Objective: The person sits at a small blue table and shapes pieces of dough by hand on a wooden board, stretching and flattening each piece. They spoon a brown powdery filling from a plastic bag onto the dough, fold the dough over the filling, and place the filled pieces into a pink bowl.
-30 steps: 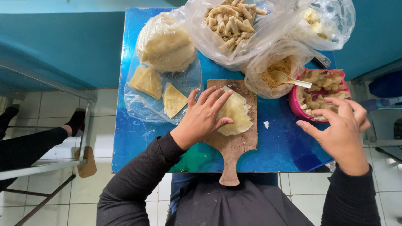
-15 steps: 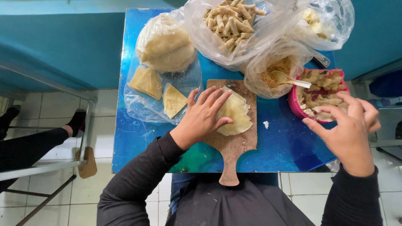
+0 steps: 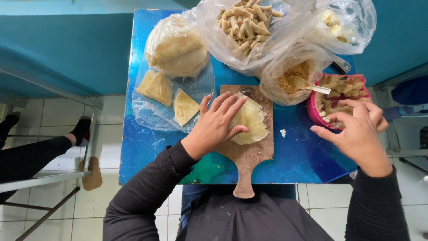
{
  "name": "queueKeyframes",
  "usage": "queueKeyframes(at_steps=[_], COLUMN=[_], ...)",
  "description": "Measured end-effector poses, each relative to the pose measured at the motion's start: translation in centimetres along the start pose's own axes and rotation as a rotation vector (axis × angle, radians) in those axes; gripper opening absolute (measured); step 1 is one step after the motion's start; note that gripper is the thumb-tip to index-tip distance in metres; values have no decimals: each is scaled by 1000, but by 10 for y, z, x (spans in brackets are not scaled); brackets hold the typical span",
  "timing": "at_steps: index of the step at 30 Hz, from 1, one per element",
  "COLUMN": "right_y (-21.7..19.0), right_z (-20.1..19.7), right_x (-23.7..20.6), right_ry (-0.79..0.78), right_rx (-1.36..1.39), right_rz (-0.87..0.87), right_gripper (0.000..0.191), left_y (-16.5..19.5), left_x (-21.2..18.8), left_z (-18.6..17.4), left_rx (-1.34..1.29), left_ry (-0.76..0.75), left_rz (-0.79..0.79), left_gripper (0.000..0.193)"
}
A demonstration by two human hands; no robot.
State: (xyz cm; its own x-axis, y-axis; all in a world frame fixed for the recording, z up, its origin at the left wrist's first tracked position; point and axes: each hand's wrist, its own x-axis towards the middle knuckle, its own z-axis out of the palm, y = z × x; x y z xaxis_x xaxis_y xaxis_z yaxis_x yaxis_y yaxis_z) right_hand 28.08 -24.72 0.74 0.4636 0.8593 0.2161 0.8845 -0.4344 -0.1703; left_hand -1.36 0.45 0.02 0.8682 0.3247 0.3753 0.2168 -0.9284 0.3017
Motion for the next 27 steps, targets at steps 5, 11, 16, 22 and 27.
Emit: queueKeyframes(at_steps=[5, 11, 16, 22, 27], right_y=[1, 4, 4, -24, -77], right_z=[-3, -4, -7, -30, -45], right_x=[-2, -4, -5, -3, 6], right_ry=[12, -1, 5, 75, 22], right_rx=[42, 86, 142, 236, 377], right_rz=[9, 40, 76, 31, -212], right_gripper=[51, 47, 44, 39, 30], left_y=[0, 0, 1, 13, 28], left_x=[-1, -1, 0, -2, -13], left_z=[0, -1, -2, -4, 3], left_rx=[6, 5, 0, -10, -15], left_ry=[2, -1, 0, 66, 44], left_rz=[3, 4, 5, -190, -257], left_gripper=[77, 77, 75, 57, 67])
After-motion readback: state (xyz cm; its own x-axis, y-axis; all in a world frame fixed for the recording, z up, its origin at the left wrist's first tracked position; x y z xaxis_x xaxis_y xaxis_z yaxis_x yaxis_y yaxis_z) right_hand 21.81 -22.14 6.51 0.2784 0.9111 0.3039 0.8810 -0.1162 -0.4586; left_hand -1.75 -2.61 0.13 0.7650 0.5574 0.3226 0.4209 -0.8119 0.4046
